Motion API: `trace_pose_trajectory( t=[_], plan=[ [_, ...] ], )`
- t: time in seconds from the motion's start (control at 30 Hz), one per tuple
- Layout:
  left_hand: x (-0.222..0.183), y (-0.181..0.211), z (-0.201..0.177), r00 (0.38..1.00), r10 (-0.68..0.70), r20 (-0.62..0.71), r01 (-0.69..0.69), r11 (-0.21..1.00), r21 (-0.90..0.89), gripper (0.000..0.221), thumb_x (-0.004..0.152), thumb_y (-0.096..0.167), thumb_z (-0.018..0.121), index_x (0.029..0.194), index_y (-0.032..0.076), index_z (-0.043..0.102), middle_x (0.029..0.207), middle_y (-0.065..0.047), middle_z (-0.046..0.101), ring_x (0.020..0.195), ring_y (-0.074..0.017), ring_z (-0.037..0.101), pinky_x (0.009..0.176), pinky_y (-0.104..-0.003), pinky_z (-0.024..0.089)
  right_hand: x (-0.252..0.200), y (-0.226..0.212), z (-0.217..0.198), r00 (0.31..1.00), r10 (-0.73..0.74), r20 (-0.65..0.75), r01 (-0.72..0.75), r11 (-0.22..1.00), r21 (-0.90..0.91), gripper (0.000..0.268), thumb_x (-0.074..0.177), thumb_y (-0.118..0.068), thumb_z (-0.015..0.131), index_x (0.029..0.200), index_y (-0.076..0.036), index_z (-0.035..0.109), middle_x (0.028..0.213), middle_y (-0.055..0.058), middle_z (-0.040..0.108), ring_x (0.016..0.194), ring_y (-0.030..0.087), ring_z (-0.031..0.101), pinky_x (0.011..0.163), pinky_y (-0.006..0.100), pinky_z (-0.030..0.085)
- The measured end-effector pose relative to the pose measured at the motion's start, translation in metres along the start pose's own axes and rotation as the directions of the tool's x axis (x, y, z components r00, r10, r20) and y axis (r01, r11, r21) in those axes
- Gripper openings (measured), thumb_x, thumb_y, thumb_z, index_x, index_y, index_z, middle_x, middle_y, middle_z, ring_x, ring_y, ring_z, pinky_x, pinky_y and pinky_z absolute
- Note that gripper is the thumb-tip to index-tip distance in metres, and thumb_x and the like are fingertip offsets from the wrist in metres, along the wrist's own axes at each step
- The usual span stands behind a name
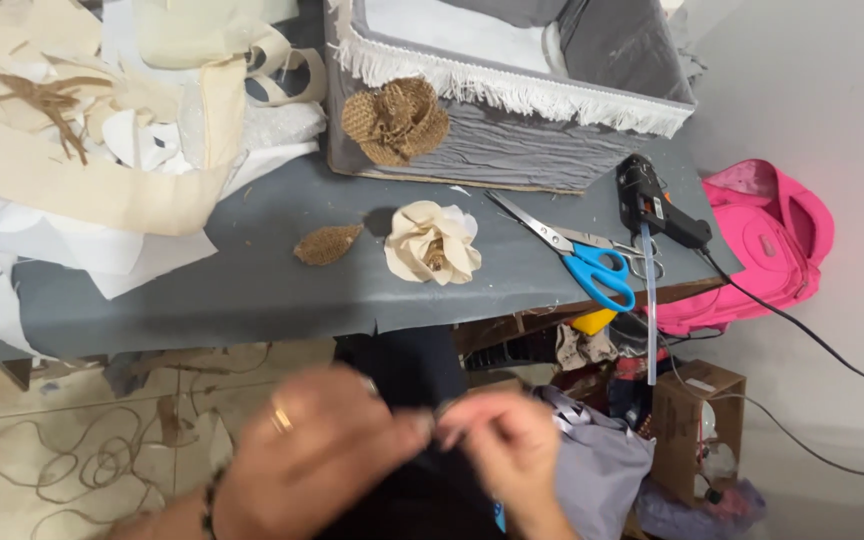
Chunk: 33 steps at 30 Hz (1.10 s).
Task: Decorating a fabric-covered box with fabric flowers and lace trim using a hot glue gun
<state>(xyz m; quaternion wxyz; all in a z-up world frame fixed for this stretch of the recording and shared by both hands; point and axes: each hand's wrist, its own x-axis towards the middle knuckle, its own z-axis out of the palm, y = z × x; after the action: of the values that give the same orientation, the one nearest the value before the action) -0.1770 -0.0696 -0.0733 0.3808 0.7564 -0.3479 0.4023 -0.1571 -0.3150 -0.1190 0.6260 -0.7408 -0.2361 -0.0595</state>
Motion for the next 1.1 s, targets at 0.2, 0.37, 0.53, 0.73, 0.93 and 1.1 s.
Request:
trace_pose_trajectory(
  t=[0.2, 0.37, 0.53, 0.73, 0.93, 1.1],
  plan=[
    [-0.042, 0.005, 0.010, 0.900, -0.436, -0.015, 0.428, 0.889, -0.164, 0.019, 0.098, 0.016, 0.059, 0.106, 0.015, 0.077, 0.108, 0.005, 0.081, 0.093, -0.0167, 0.078, 0.092, -0.033, 0.060, -0.001, -0.002, 0.038, 0.991, -0.046, 0.126, 0.041, 0.998, 0.043, 0.037, 0.097, -0.036, 0.069, 0.071, -0.011, 0.060, 0.064, 0.001, 0.059, 0.054, 0.011, 0.051, 0.052, 0.027, 0.039],
    [-0.063, 0.000, 0.016, 0.874, -0.479, 0.079, 0.484, 0.845, -0.227, 0.035, 0.104, 0.024, 0.045, 0.121, 0.014, 0.074, 0.123, -0.002, 0.078, 0.113, -0.0234, 0.074, 0.101, -0.039, 0.054, -0.005, 0.022, 0.051, 0.995, -0.063, 0.072, 0.055, 0.992, 0.115, 0.023, 0.090, -0.019, 0.076, 0.075, -0.004, 0.068, 0.066, 0.008, 0.071, 0.054, 0.014, 0.064, 0.052, 0.025, 0.051],
    [-0.078, -0.016, 0.028, 0.876, -0.467, 0.117, 0.480, 0.828, -0.288, 0.043, 0.107, 0.032, 0.042, 0.134, 0.011, 0.068, 0.137, -0.005, 0.072, 0.126, -0.0249, 0.068, 0.108, -0.038, 0.048, -0.007, 0.033, 0.052, 0.998, 0.059, 0.035, -0.063, 0.990, 0.129, 0.013, 0.091, -0.011, 0.075, 0.093, 0.001, 0.079, 0.078, 0.016, 0.083, 0.062, 0.018, 0.080, 0.063, 0.024, 0.066],
    [-0.088, -0.019, 0.033, 0.930, -0.367, -0.008, 0.367, 0.929, 0.052, 0.028, 0.100, 0.037, 0.065, 0.121, 0.023, 0.078, 0.117, 0.004, 0.077, 0.113, -0.0167, 0.070, 0.098, -0.033, 0.053, -0.018, 0.056, 0.059, 0.986, 0.163, 0.034, -0.161, 0.881, 0.445, 0.023, 0.096, -0.013, 0.069, 0.111, 0.004, 0.077, 0.101, 0.028, 0.081, 0.081, 0.027, 0.079, 0.079, 0.034, 0.061],
    [-0.086, -0.036, 0.020, 0.982, -0.177, -0.061, 0.183, 0.977, 0.106, 0.025, 0.100, 0.026, 0.066, 0.122, 0.017, 0.073, 0.119, 0.000, 0.074, 0.110, -0.0121, 0.070, 0.103, -0.038, 0.054, 0.007, 0.033, 0.075, 0.828, 0.480, 0.290, -0.549, 0.588, 0.594, 0.049, 0.098, -0.033, 0.056, 0.082, 0.012, 0.067, 0.078, 0.025, 0.067, 0.071, 0.030, 0.064, 0.070, 0.036, 0.050],
    [-0.080, -0.041, -0.002, 0.894, -0.448, 0.001, 0.434, 0.867, -0.246, 0.025, 0.101, 0.029, 0.057, 0.108, 0.022, 0.080, 0.107, 0.005, 0.083, 0.098, -0.0128, 0.079, 0.086, -0.028, 0.059, 0.002, 0.061, 0.078, 0.946, 0.082, 0.314, -0.275, 0.718, 0.639, 0.037, 0.105, -0.026, 0.057, 0.116, 0.007, 0.071, 0.087, 0.029, 0.068, 0.072, 0.028, 0.061, 0.070, 0.036, 0.050]
  ],
)
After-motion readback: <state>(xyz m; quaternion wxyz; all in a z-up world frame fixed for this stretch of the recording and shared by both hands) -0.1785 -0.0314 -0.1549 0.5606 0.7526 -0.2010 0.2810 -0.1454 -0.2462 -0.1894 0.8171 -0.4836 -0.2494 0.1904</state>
